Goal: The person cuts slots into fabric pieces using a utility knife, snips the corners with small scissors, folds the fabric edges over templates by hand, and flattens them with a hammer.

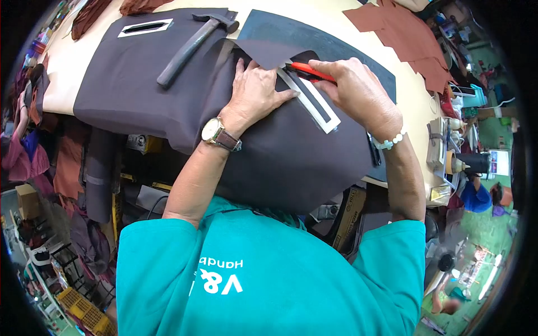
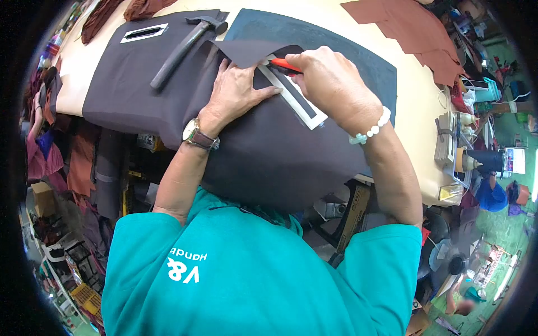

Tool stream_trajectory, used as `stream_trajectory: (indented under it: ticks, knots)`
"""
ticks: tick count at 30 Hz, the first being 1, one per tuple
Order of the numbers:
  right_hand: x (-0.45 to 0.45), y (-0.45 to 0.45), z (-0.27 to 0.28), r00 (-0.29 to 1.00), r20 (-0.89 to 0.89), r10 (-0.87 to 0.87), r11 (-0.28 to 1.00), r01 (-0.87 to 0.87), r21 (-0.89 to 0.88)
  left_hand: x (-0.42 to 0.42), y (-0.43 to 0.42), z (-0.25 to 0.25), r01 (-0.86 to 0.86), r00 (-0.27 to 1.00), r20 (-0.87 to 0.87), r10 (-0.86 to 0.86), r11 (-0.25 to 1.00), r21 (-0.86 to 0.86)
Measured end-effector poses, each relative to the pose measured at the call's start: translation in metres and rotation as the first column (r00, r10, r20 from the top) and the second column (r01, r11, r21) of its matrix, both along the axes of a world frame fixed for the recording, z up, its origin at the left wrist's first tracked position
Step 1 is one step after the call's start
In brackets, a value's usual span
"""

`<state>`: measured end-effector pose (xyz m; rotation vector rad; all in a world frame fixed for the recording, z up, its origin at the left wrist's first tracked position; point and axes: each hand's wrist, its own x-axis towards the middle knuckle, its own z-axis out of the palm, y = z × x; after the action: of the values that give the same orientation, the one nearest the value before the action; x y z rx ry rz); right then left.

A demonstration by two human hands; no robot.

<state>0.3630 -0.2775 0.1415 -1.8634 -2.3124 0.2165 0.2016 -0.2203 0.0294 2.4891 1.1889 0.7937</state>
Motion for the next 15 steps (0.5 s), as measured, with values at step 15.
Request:
stream_trajectory:
  ticks: [15]
  knots:
    - [0.009,-0.024,-0.001,0.999,0.054,0.001,1.000,0.000,-0.010,0.000,-0.001,0.000,-0.009,1.000,-0.001,0.009,1.000,-0.002]
